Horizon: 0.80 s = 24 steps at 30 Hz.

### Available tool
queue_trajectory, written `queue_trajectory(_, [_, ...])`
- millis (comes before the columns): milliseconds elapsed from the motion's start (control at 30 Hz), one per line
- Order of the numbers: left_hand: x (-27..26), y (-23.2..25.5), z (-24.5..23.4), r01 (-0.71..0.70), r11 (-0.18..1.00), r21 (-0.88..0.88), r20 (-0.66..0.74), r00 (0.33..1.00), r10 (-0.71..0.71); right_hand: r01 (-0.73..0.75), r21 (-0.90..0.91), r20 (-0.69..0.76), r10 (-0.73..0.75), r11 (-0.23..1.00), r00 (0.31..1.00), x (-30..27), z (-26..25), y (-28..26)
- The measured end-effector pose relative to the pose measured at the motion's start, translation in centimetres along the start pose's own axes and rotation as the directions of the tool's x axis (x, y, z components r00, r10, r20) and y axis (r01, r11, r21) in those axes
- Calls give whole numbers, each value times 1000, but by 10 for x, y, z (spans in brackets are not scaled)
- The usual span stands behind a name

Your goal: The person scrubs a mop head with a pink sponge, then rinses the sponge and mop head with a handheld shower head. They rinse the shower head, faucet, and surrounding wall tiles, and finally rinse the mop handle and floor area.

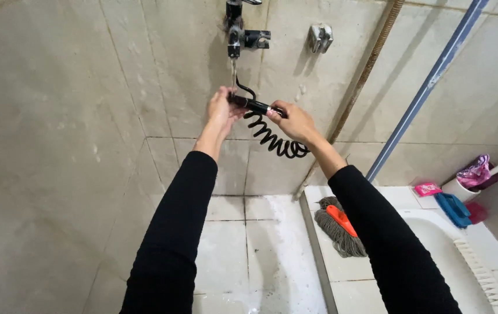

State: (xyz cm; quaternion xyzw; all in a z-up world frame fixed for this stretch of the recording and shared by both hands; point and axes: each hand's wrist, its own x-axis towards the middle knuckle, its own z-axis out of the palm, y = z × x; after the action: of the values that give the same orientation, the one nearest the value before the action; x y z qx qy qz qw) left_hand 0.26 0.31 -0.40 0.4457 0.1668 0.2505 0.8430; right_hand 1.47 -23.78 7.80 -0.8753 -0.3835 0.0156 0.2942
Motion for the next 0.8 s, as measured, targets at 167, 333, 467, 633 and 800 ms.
queue_trajectory(167, [4, 2, -6, 106, 988, -115, -41, 993, -111, 151, -311, -48, -174, 939, 984, -9, 1, -28])
queue_trajectory(333, [-6, 2, -15, 138, 990, -20, -56, 989, -138, 267, -535, -72, -358, 802, 931, 0, -1, -45])
queue_trajectory(467, [28, -18, -6, -32, 986, 164, -133, 990, 55, 208, -475, -56, -265, 855, 963, 6, -8, -54])
queue_trajectory(633, [-74, 33, 44, -193, 629, 753, -85, 920, 383, 90, -219, -162, -127, 972, 979, 31, 9, -15])
queue_trajectory(800, [-55, 51, 47, -37, 955, 293, -357, 923, 145, 70, -93, -269, -93, 993, 959, 38, 40, -18])
